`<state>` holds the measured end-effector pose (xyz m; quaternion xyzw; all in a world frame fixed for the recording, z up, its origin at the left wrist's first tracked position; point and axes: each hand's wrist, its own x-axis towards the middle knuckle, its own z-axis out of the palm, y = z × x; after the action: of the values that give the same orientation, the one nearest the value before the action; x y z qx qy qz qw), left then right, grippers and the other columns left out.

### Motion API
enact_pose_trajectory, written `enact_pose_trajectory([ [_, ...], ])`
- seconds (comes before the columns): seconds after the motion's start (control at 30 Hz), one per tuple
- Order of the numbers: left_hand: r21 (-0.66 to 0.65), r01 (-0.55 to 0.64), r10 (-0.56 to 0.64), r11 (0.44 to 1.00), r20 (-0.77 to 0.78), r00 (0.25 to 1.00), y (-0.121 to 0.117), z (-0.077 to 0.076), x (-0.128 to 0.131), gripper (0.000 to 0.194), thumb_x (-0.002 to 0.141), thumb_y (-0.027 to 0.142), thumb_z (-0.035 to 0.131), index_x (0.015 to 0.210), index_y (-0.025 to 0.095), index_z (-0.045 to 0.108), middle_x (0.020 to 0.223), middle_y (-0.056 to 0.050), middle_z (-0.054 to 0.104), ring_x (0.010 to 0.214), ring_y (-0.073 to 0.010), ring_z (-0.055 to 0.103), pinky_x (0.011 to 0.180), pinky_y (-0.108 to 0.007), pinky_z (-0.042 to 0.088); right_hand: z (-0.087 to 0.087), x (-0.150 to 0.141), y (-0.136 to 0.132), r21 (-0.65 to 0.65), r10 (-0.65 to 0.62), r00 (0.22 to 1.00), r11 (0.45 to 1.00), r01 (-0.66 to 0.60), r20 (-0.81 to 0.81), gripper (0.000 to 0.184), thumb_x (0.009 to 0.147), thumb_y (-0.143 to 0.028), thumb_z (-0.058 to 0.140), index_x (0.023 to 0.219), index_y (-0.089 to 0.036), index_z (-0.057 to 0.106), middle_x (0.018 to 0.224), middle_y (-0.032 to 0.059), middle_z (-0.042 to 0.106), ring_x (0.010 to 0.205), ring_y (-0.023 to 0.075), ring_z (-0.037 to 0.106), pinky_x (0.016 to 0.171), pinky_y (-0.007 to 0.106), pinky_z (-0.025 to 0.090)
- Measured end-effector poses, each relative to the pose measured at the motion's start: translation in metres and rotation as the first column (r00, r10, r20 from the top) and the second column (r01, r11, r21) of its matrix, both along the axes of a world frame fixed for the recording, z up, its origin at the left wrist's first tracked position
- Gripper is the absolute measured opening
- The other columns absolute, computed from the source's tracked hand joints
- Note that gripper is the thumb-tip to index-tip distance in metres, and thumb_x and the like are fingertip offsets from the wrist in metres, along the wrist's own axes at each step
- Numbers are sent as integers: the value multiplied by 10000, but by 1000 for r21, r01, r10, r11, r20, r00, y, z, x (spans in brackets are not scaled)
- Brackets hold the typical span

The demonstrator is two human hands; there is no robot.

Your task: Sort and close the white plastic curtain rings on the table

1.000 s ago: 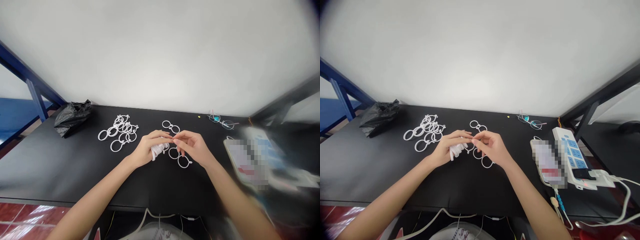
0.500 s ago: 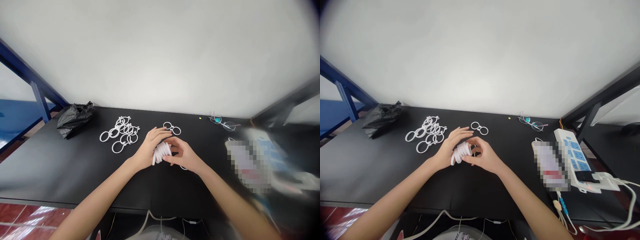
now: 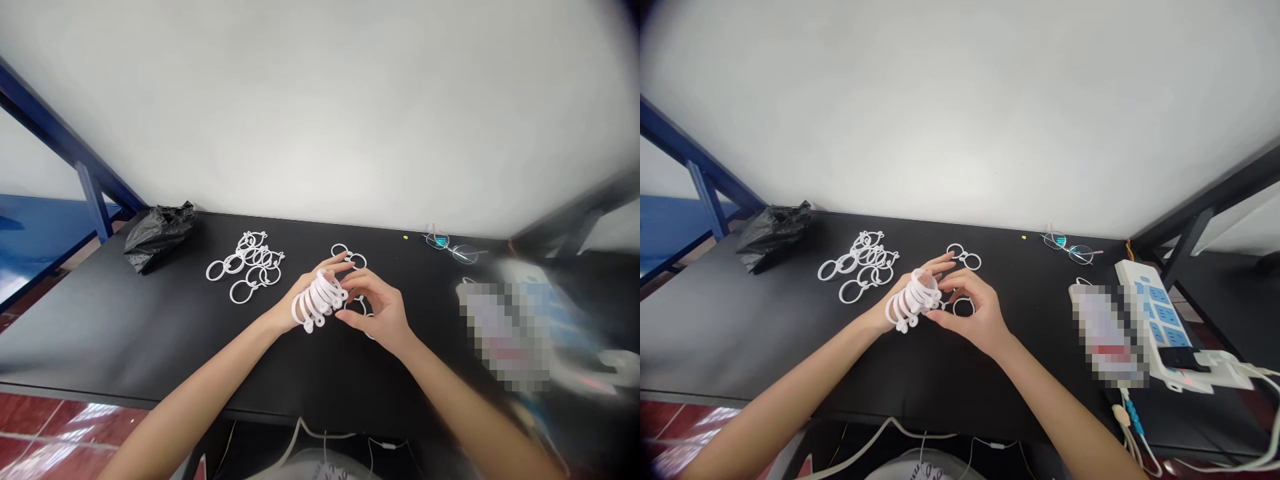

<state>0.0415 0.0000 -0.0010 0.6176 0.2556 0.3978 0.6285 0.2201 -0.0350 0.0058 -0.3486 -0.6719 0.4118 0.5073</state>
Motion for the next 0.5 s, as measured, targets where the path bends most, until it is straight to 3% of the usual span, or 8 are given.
enact_pose_trajectory([
  [0.13,-365,91,-30,927,171,985,-5,-6,8,374,911,386,587,1259,259,640,1471,-62,486,1325,-292,474,1083,-417,401,-3,-6,-7,122,-40,998,992,34,43,456,695,-204,839,1091,-265,619,1108,63,609,838,173,607,591,294,550],
  [0.27,-499,186,5,846,356,935,-11,-12,17,259,913,346,564,1080,189,683,1135,-87,676,1112,-252,611,940,-379,492,-7,-8,-11,147,-47,995,989,34,88,694,657,-213,861,1246,-294,503,1276,97,515,857,180,620,563,294,553],
  [0.37,-461,200,-71,865,282,957,-16,-11,23,344,996,287,372,1205,184,625,1115,-111,682,1104,-270,636,871,-387,520,-11,-14,-15,9,-1,995,1000,0,100,712,672,-248,851,1268,-290,462,1031,58,601,749,182,634,522,296,551],
  [0.43,-367,199,-136,908,191,972,-19,-9,27,423,1015,225,258,1331,185,537,1171,-132,670,1145,-288,629,865,-411,530,-13,-19,-18,-90,-45,995,995,53,89,692,671,-282,854,1238,-294,457,891,28,624,693,198,648,533,326,561],
  [0.5,-262,169,-149,950,95,984,-22,-8,30,446,1016,209,222,1355,167,509,1142,-150,681,1104,-292,651,846,-422,543,-12,-23,-20,-160,-95,992,981,107,85,679,651,-307,868,1204,-294,474,877,28,651,677,214,663,563,359,570],
])
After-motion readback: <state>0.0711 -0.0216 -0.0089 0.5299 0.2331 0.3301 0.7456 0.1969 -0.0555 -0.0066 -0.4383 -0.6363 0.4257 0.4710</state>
